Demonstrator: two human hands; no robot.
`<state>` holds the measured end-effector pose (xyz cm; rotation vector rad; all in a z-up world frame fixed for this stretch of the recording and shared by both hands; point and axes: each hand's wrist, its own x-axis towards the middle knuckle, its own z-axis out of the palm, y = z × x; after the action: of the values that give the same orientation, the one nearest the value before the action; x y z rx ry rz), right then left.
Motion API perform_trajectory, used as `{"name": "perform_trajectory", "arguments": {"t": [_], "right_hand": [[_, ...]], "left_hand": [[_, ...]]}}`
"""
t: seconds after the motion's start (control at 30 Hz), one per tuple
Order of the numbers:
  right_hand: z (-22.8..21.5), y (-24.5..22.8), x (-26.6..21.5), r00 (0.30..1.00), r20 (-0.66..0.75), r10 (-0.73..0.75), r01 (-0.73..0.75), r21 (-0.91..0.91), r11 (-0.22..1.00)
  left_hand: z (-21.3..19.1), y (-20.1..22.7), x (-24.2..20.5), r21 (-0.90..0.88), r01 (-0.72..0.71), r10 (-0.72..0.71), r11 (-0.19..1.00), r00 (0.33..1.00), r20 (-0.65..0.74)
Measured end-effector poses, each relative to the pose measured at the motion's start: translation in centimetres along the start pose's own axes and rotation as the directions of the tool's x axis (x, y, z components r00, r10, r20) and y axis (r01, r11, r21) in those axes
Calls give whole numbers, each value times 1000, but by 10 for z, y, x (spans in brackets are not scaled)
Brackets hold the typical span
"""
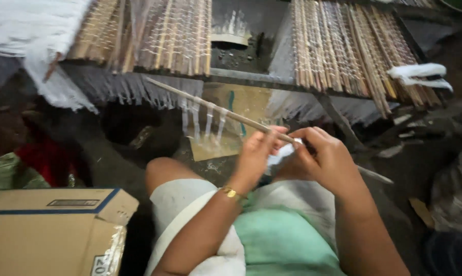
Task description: The person sits on the floor and repeatedly ties white threads onto a long wooden stick using both hands. They pull the thread, wrap it around the stick, and secure it in place, repeating this process along the length of the stick.
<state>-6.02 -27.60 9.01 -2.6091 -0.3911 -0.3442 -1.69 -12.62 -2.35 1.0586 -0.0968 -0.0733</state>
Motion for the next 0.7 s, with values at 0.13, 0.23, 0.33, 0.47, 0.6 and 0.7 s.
{"name": "perform_trajectory", "arguments": {"t": [0.13, 0.23, 0.33, 0.47, 0.6, 0.7], "right_hand": [[-24, -7, -3, 997, 67, 48, -48, -6, 999], [-28, -12, -4, 984, 107, 139, -146, 56, 988], [-26, -18, -4, 977, 141, 158, -174, 108, 979], [-22, -13, -4, 988, 93, 122, -129, 77, 989], [-20, -14, -5, 988, 70, 136, -142, 86, 986], [-21, -20, -4, 994, 64, 87, -95, 139, 986]], "left_hand": [[-24, 48, -6, 24, -122, 125, 992, 980, -155], [-20, 44, -15, 136, -143, 151, 980, 987, -49], [-3, 39, -16, 395, -230, 178, 889, 970, 165], [-15, 20, -7, 622, -177, 133, 763, 984, 117], [-6, 20, -7, 645, -90, 41, 759, 995, 90], [-7, 28, -14, 532, -448, 331, 719, 893, 306]]}}
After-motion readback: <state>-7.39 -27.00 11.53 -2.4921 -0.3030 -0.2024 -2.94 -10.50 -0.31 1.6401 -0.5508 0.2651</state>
